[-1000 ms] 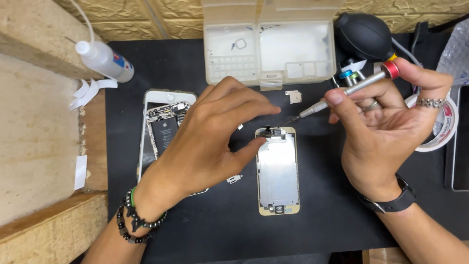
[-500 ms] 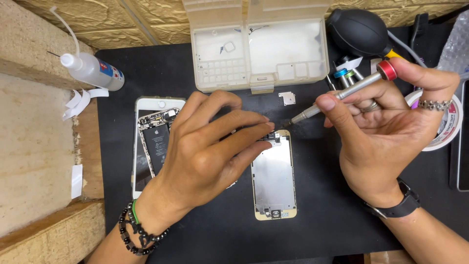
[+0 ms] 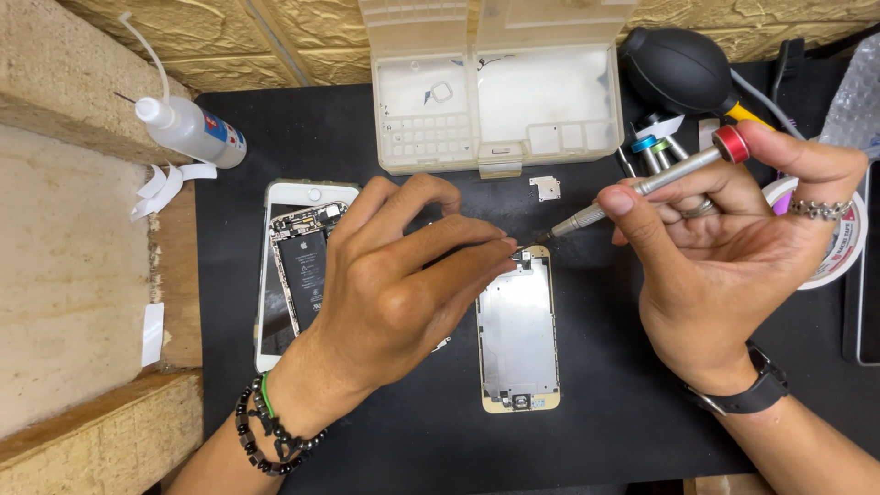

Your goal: Securing internal components of a mobile phone screen using a precision screwdriver

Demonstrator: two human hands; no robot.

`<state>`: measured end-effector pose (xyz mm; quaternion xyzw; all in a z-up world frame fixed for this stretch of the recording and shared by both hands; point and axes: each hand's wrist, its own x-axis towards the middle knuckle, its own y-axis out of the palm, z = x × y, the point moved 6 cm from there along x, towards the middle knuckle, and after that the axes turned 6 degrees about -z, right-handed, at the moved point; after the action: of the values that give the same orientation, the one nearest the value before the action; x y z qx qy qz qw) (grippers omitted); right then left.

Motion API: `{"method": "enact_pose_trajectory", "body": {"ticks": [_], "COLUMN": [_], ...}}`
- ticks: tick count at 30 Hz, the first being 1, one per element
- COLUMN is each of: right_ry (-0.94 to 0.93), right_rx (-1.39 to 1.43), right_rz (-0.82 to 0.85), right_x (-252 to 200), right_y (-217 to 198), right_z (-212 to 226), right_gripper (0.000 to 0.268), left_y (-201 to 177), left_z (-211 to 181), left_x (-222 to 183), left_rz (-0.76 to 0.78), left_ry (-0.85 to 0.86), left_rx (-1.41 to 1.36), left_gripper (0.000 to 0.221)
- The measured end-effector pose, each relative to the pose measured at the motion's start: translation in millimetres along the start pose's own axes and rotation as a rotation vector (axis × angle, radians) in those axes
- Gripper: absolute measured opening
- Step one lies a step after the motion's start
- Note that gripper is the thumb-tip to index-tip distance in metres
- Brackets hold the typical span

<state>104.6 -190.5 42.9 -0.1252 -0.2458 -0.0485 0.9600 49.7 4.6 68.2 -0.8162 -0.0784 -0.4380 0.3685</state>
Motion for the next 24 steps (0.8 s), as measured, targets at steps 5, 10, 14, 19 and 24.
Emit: {"method": "enact_pose_trajectory", "body": {"ticks": [5, 10, 14, 19, 24], "right_ry": [0.002, -0.002, 0.000, 0.001, 0.012], "right_rx": [0.027, 0.012, 0.017, 0.016, 0.033], "right_rz": [0.012, -0.005, -0.021, -0.027, -0.024], "right_x": [-0.4, -0.4, -0.8, -1.3, -2.0], "right_y": [0.6, 0.0, -0.6, -1.3, -1.8], "right_z": [0.9, -0.7, -1.0, -0.3, -2.4], "right_gripper": [0.064, 0.065, 0.066, 0.066, 0.066], "left_y": [0.3, 0.5, 0.1, -0.2, -0.9], "left_z": [-0.4, -0.7, -1.2, -2.8, -3.8], "left_x": [-0.3, -0.3, 0.2, 1.0, 1.4], "left_rz": [-0.001, 0.000, -0.004, 0.004, -0.011], "left_ry": [0.003, -0.001, -0.006, -0.003, 0.000], "left_rx": [-0.002, 0.011, 0.015, 0.010, 0.015], "left_gripper": [0.008, 0.008, 0.009, 0.010, 0.013]}}
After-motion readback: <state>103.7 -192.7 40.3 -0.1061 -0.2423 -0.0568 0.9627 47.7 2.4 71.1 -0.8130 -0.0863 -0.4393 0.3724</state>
